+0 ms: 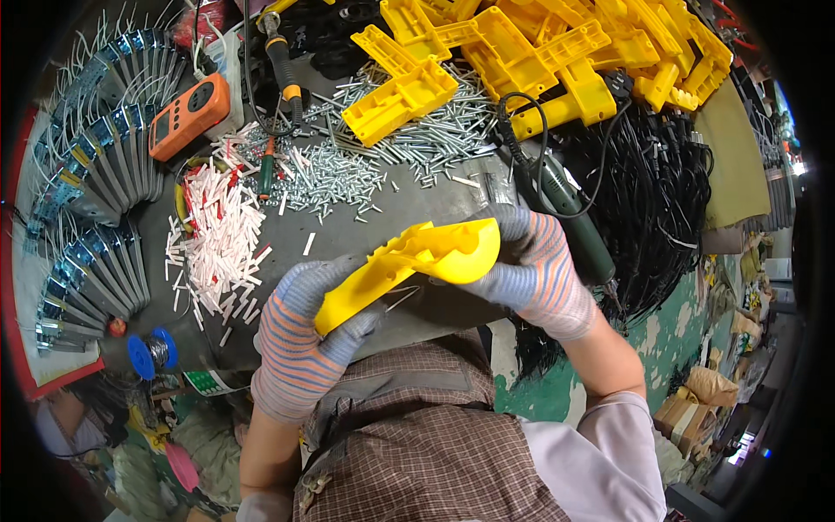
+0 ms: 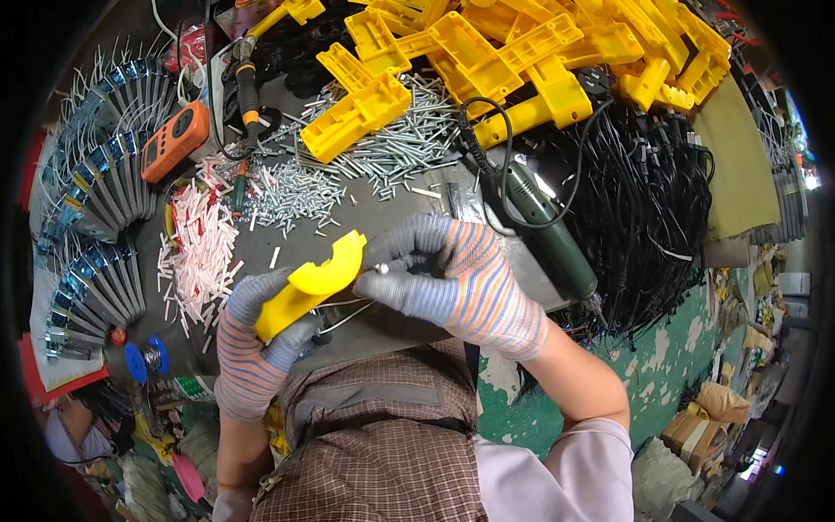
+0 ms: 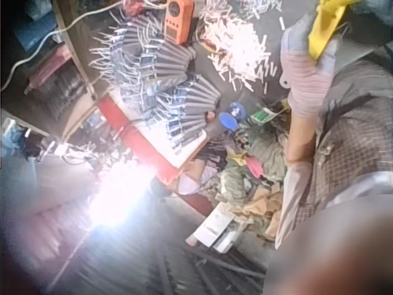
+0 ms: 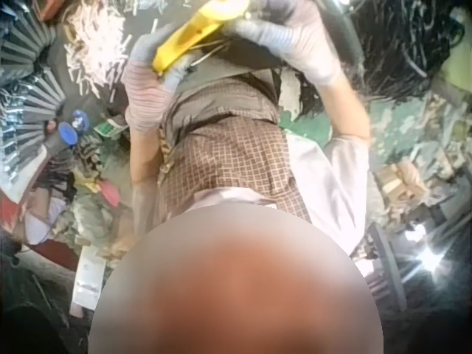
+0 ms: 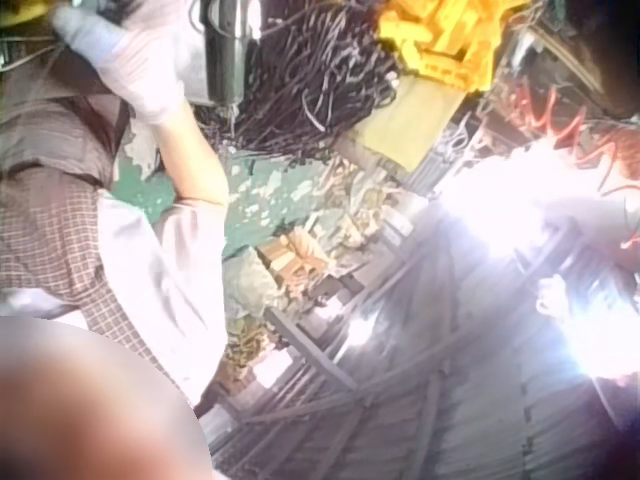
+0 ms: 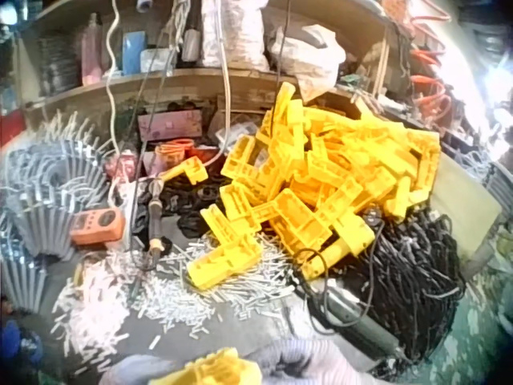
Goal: The person assembles a yellow plastic hardware housing by fastening its components with an electric screwdriver, then solders an insulated wire connection inside using a soldering iron and solder wire.
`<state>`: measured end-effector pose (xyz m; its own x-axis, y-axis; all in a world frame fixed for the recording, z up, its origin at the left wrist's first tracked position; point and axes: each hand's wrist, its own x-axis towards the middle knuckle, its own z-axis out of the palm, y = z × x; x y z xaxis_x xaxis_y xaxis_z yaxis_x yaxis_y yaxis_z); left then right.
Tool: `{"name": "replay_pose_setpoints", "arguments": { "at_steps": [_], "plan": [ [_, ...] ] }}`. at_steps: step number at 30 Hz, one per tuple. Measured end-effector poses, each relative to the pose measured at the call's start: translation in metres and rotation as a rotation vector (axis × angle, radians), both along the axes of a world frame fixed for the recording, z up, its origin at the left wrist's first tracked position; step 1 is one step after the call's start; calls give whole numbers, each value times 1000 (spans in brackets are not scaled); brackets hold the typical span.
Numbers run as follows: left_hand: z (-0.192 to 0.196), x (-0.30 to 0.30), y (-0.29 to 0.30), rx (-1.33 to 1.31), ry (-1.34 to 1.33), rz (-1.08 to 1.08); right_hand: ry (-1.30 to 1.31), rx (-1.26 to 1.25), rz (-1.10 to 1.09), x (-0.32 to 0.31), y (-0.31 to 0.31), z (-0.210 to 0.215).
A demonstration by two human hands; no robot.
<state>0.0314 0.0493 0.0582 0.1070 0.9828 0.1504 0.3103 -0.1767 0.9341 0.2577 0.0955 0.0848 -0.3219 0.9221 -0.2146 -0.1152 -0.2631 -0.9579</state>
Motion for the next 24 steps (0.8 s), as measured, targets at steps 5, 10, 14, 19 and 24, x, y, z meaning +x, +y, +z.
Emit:
{"name": "replay_pose_setpoints", "arguments": {
  "at_steps": [5,10,14,19,24],
  "plan": [
    [3,-9,6,159,97,-44,-627,950,-78,-3,3,-7],
    [0,-16,1,230,153,-36,-585,683,63,-1,9,-6],
    [-9,-19,-4,251,133,-29,-521,882,304,5,26,-9],
    [-15,-19,-9,108,-193,104,-1301,1116,-85,16,72,-32],
    [-11,-20,1,129,-38,168,-1604,1107,-91,25,83,-59]
  ]
}}
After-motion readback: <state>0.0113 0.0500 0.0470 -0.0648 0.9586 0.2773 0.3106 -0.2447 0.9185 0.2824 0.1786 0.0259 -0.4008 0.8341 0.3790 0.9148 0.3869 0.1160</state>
